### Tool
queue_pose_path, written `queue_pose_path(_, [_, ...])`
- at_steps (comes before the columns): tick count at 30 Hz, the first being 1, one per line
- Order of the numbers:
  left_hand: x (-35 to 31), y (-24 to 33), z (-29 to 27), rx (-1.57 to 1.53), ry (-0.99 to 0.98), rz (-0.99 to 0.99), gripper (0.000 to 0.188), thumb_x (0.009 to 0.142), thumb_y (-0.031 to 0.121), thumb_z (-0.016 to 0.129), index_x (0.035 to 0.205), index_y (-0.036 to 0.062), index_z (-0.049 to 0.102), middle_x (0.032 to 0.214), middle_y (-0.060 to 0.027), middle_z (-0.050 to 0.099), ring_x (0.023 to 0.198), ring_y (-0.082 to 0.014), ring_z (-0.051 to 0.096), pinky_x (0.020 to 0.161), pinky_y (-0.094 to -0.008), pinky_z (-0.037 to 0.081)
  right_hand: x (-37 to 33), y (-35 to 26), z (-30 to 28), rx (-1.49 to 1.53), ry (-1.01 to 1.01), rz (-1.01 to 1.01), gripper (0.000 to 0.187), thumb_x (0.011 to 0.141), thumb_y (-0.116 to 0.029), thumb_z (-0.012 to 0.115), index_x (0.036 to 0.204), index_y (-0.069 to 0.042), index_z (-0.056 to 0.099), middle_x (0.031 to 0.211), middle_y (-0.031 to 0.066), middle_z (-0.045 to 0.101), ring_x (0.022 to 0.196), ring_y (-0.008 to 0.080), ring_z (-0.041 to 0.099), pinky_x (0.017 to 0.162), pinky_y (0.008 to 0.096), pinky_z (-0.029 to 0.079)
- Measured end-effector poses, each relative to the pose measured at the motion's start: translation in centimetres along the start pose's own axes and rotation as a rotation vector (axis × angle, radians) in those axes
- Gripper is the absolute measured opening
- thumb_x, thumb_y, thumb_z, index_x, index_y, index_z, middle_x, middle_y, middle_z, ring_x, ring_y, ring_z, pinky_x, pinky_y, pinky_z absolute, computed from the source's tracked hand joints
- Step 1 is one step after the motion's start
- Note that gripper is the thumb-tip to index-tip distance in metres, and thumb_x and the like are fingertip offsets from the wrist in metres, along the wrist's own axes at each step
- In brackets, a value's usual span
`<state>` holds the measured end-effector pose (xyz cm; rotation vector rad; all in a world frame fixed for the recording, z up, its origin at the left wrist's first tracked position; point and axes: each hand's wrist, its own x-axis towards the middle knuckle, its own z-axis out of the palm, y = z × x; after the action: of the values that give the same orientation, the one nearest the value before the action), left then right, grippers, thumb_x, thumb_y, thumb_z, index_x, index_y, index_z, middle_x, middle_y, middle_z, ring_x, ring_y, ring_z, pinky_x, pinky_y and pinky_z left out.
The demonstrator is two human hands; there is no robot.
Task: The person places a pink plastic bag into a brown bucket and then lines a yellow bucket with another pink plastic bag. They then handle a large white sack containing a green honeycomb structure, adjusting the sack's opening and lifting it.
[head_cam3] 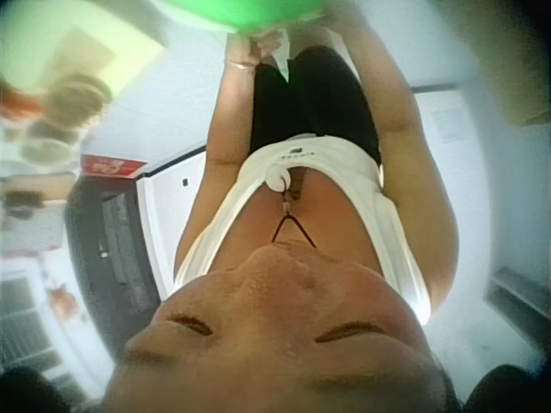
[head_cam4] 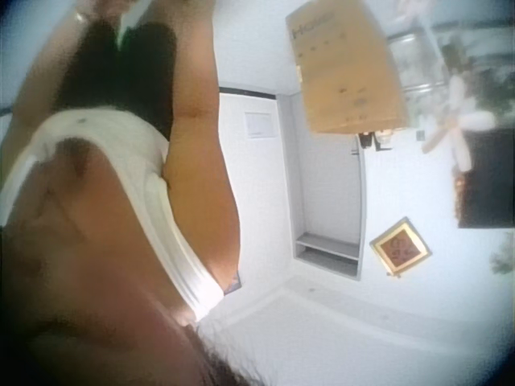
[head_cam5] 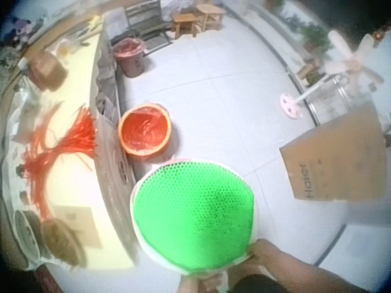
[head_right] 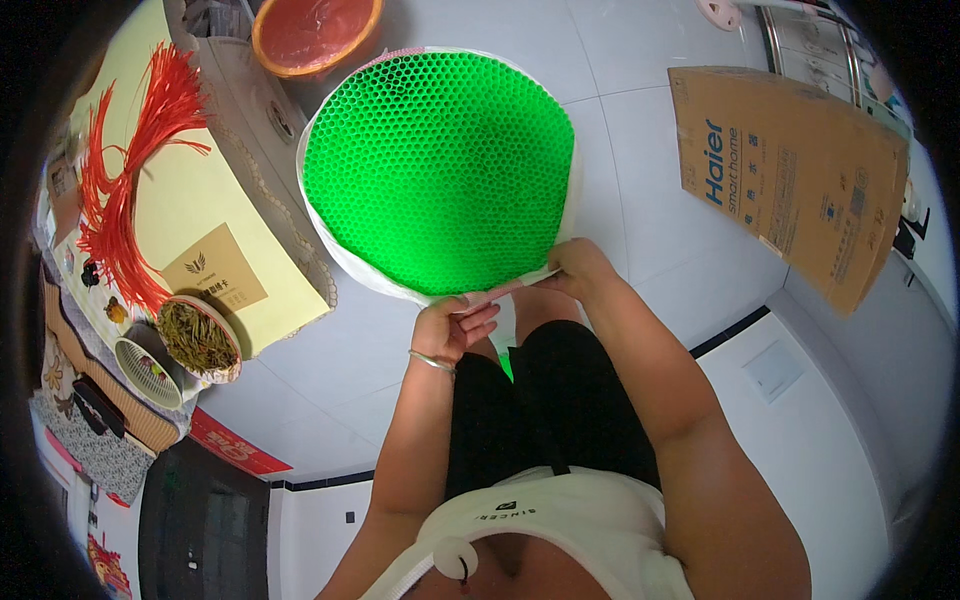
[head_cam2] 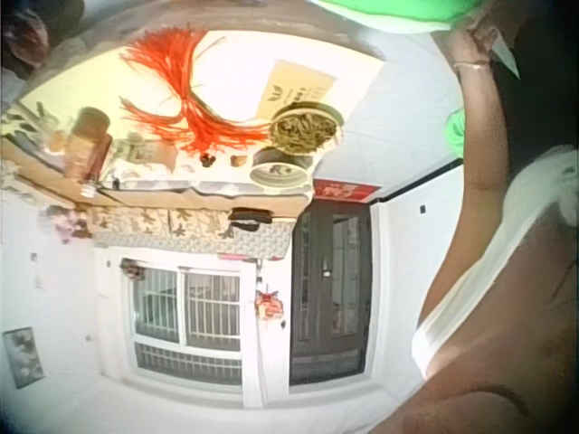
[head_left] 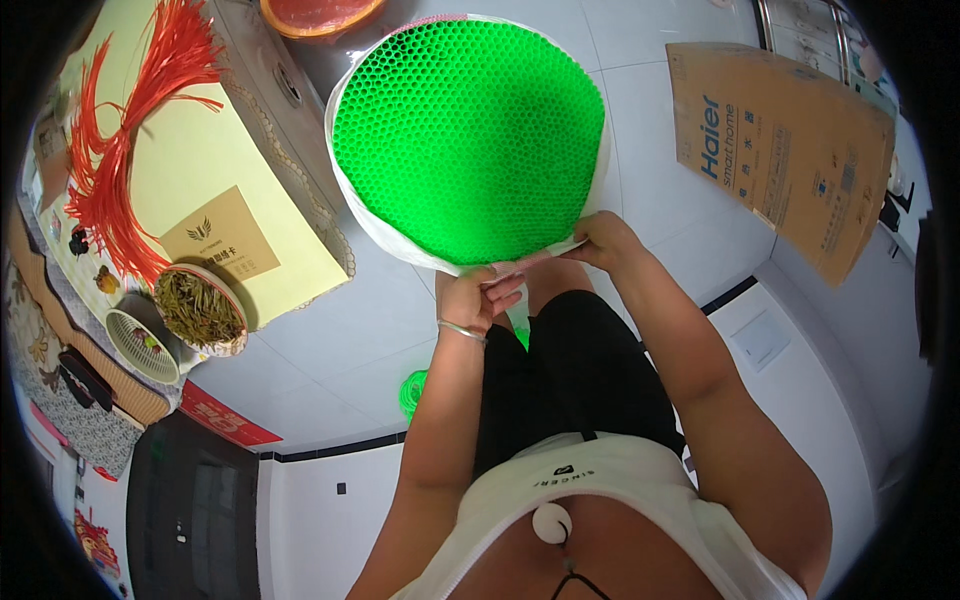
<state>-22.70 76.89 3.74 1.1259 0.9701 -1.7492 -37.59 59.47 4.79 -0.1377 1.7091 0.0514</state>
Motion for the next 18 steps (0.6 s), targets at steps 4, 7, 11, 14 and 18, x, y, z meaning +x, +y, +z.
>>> queue_pose_path(4, [1.9,-1.5,0.4,-0.079,0.131,0.149,0.045,0.075,-0.005,0.044,0.120,-0.0091,0.044,0.109,-0.0230,0.059,0.095,-0.0401,0.063,0.077,-0.0515,0.057,0.8,0.3,0.0,-0.055,-0.013,-0.004,0.043,0.074,0.018,0.041,0.117,0.017,0.043,0.116,0.0274,0.050,0.104,0.0453,0.057,0.086,0.0579,0.053])
queue_pose_path(7, [1.8,-2.2,0.5,-0.101,0.171,0.229,0.046,0.073,-0.009,0.041,0.119,-0.0098,0.044,0.109,-0.0229,0.059,0.094,-0.0398,0.064,0.075,-0.0518,0.058,0.5,0.8,-0.8,-0.062,-0.076,-0.068,0.044,0.076,0.017,0.042,0.120,0.015,0.042,0.117,0.0266,0.051,0.105,0.0428,0.058,0.089,0.0547,0.053])
queue_pose_path(11, [1.8,-2.7,1.3,-0.098,0.168,0.246,0.043,0.075,-0.009,0.041,0.118,-0.0105,0.045,0.110,-0.0230,0.059,0.096,-0.0381,0.064,0.074,-0.0496,0.059,1.3,1.2,-2.1,-0.026,-0.198,-0.073,0.044,0.078,0.016,0.044,0.121,0.013,0.043,0.117,0.0238,0.053,0.105,0.0396,0.059,0.090,0.0498,0.053])
queue_pose_path(14, [2.1,-4.1,1.8,-0.125,0.076,0.179,0.041,0.078,-0.009,0.043,0.118,-0.0108,0.046,0.110,-0.0237,0.060,0.094,-0.0366,0.065,0.074,-0.0474,0.059,1.5,1.7,-2.3,-0.001,-0.219,-0.035,0.043,0.079,0.013,0.048,0.122,0.011,0.045,0.118,0.0226,0.055,0.104,0.0370,0.060,0.087,0.0489,0.054])
queue_pose_path(18, [2.8,-4.6,2.8,-0.046,0.148,0.217,0.037,0.080,-0.009,0.043,0.117,-0.0110,0.048,0.106,-0.0253,0.062,0.085,-0.0346,0.068,0.070,-0.0435,0.060,2.9,2.0,-3.5,-0.070,-0.245,-0.072,0.042,0.081,0.009,0.053,0.122,0.011,0.046,0.113,0.0205,0.058,0.102,0.0322,0.062,0.082,0.0419,0.057])
